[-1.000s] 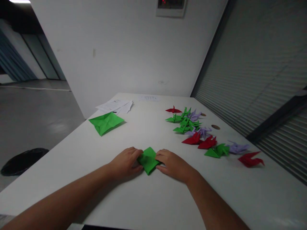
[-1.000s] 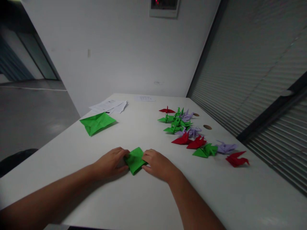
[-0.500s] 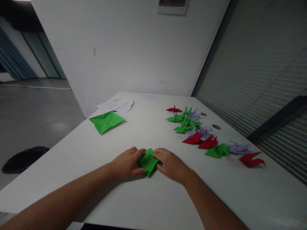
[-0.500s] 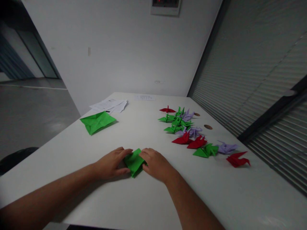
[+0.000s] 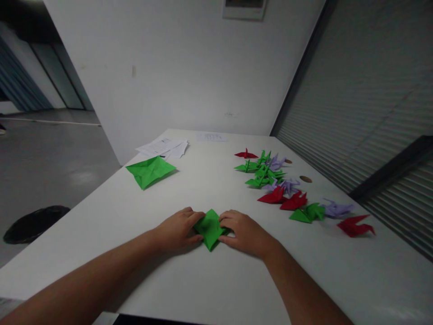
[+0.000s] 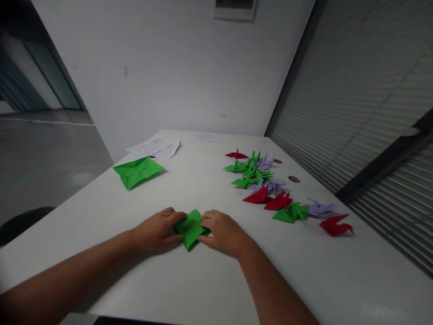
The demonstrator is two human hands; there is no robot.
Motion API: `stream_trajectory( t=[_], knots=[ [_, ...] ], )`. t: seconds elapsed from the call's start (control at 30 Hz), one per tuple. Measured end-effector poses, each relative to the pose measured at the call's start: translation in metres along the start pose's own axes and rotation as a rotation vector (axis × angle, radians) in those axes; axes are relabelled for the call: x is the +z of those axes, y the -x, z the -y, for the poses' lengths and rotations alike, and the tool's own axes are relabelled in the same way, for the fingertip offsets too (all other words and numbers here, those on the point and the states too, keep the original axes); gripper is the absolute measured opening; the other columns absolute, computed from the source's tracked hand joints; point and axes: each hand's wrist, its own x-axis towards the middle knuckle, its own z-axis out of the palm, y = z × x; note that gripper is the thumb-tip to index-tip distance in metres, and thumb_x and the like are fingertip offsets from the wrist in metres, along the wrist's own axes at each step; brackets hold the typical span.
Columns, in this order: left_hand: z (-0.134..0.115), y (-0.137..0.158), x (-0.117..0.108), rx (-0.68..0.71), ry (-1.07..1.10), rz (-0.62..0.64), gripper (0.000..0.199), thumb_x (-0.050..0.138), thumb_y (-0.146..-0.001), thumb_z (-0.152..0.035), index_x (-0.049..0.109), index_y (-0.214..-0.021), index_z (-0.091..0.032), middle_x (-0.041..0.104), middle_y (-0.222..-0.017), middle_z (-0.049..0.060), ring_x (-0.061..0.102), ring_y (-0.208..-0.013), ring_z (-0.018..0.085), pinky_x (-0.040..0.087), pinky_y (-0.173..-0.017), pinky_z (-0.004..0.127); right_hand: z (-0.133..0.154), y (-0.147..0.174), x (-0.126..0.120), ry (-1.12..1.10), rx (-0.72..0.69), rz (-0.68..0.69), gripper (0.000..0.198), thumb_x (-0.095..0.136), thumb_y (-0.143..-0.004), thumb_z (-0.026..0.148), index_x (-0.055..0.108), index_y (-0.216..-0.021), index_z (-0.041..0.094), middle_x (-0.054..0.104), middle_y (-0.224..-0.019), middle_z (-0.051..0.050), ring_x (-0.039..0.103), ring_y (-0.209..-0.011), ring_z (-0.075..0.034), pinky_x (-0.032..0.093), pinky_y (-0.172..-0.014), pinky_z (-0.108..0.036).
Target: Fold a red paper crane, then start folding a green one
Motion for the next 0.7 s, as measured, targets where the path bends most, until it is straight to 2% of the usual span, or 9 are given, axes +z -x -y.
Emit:
stream_trajectory(
  t=[0.07,0.2,0.33,0.47,0.7],
  knots=[
    [0.0015,0.0001,-0.0006,-0.006,0.01,0.008,0.051,0.069,-0.092,-0.034,0.051,-0.137,-0.017,0.07,-0.109,0.013,0.063,-0.104,0.03,0.054,-0.091,0.042,-0.0003,-0.0002,-0.0002,-0.011,0.005,0.009,0.021,0.081,-0.087,0.031,0.077,-0.104,0.019,0.073,-0.116,-0.01,0.066,-0.111,-0.027,0.051,-0.101,-0.04],
    [0.0045,0.0005,-0.0005,-0.009,0.031,0.014,0.047,0.068,-0.094,-0.036,0.054,-0.136,-0.018,0.071,-0.108,0.013,0.064,-0.104,0.029,0.054,-0.09,0.041,-0.0034,-0.0003,-0.0003,-0.041,0.001,0.027,0.016,0.076,-0.092,0.031,0.078,-0.104,0.02,0.074,-0.117,-0.01,0.066,-0.111,-0.026,0.051,-0.101,-0.04],
    [0.0065,0.0014,0.0,-0.002,0.056,0.001,0.047,0.067,-0.095,-0.037,0.054,-0.137,-0.018,0.07,-0.109,0.013,0.064,-0.103,0.029,0.054,-0.091,0.042,-0.0052,0.0006,-0.0009,-0.087,0.004,0.015,0.013,0.074,-0.092,0.023,0.078,-0.104,0.021,0.073,-0.118,-0.009,0.065,-0.113,-0.024,0.05,-0.103,-0.039],
    [0.0051,0.0016,-0.0015,0.022,0.061,0.007,0.045,0.068,-0.094,-0.034,0.056,-0.135,-0.018,0.071,-0.108,0.012,0.064,-0.102,0.029,0.054,-0.09,0.042,-0.0054,0.0003,-0.0007,-0.113,-0.002,0.024,0.019,0.072,-0.089,0.014,0.076,-0.106,0.021,0.073,-0.115,-0.008,0.065,-0.11,-0.023,0.05,-0.101,-0.038],
    [0.0015,0.0009,-0.0039,0.029,0.031,0.02,0.044,0.068,-0.094,-0.034,0.056,-0.134,-0.019,0.071,-0.111,0.012,0.063,-0.105,0.029,0.053,-0.093,0.042,-0.0027,-0.0018,0.0031,-0.036,0.008,0.013,0.017,0.069,-0.089,0.011,0.073,-0.104,0.019,0.073,-0.11,-0.008,0.063,-0.107,-0.024,0.048,-0.101,-0.038]
  ],
)
